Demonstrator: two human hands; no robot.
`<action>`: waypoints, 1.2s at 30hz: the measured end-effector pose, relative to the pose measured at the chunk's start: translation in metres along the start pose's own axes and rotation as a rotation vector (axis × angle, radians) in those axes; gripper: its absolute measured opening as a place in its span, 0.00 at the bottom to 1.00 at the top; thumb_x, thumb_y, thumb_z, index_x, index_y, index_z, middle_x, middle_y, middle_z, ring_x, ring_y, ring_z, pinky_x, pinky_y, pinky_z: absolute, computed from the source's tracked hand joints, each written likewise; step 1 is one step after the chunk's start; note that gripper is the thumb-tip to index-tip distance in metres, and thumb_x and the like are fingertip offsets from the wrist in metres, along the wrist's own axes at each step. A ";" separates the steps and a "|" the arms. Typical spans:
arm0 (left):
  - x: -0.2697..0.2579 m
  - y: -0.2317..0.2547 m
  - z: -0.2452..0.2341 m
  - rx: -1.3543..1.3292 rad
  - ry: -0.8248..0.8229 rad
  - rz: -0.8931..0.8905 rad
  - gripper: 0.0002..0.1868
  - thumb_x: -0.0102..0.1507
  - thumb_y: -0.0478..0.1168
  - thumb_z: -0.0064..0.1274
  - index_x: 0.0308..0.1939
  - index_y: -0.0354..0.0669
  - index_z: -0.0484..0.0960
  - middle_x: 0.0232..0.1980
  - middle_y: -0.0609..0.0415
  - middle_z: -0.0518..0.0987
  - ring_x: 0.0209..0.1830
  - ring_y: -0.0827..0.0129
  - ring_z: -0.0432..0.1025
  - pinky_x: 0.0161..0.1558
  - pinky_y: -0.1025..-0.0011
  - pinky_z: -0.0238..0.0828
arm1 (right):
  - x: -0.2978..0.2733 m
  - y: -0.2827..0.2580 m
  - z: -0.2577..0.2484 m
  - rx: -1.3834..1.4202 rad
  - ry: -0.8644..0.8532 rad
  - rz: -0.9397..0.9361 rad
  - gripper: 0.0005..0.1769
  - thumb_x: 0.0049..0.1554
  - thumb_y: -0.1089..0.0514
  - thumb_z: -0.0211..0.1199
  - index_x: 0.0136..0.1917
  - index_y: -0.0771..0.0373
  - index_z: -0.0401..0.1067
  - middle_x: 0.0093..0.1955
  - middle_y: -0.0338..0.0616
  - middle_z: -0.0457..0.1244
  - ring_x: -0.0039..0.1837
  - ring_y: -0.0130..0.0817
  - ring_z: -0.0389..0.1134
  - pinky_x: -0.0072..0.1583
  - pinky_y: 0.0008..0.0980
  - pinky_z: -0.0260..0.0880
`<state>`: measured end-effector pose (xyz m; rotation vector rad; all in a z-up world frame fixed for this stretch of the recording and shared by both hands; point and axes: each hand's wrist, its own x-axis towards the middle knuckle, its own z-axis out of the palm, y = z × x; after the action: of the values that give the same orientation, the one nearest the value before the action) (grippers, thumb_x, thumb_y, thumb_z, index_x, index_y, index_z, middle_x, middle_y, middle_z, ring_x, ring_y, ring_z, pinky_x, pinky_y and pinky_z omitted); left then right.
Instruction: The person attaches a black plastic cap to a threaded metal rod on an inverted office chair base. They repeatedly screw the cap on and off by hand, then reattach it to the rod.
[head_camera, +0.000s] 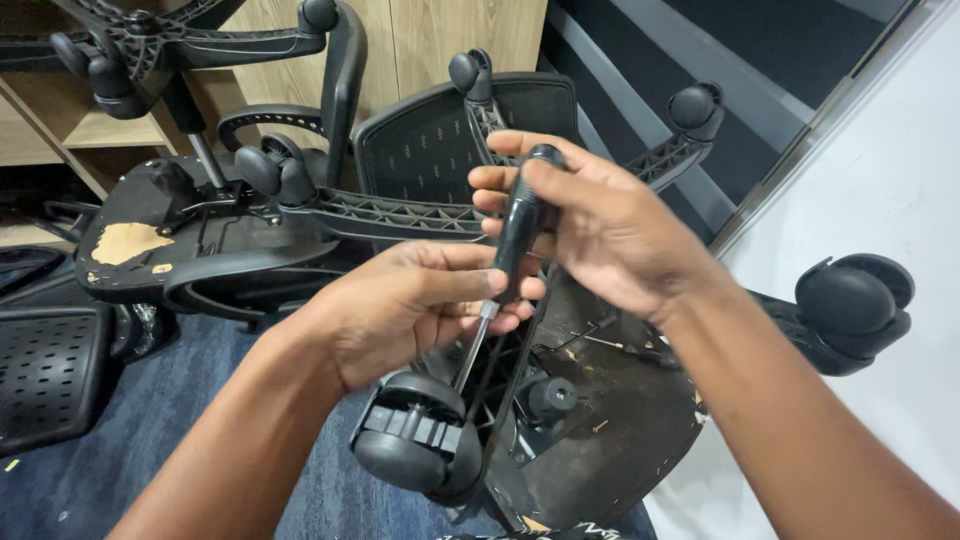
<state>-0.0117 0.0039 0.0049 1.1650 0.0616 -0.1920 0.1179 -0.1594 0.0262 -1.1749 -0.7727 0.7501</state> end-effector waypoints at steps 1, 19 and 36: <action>-0.001 -0.002 -0.002 -0.022 0.000 -0.004 0.16 0.61 0.38 0.55 0.51 0.33 0.84 0.46 0.51 0.86 0.40 0.74 0.80 0.45 0.78 0.77 | -0.002 -0.004 -0.003 0.035 -0.055 -0.005 0.28 0.58 0.52 0.62 0.69 0.62 0.65 0.57 0.44 0.69 0.59 0.33 0.71 0.62 0.37 0.72; -0.001 0.007 -0.010 0.101 0.004 0.007 0.15 0.61 0.40 0.56 0.49 0.36 0.84 0.44 0.53 0.87 0.43 0.70 0.82 0.51 0.71 0.81 | 0.003 -0.008 0.005 -0.004 -0.123 -0.018 0.26 0.57 0.47 0.66 0.64 0.61 0.69 0.55 0.42 0.70 0.58 0.29 0.72 0.60 0.35 0.73; 0.002 0.000 -0.013 -0.083 -0.097 0.047 0.14 0.64 0.38 0.50 0.50 0.34 0.82 0.47 0.45 0.85 0.45 0.65 0.81 0.54 0.67 0.81 | 0.005 -0.019 -0.006 -0.103 -0.217 0.004 0.29 0.61 0.56 0.58 0.73 0.67 0.60 0.63 0.50 0.67 0.63 0.36 0.70 0.64 0.39 0.74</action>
<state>-0.0086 0.0153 -0.0002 1.0717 -0.0433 -0.2023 0.1282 -0.1622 0.0438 -1.2000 -0.9994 0.8590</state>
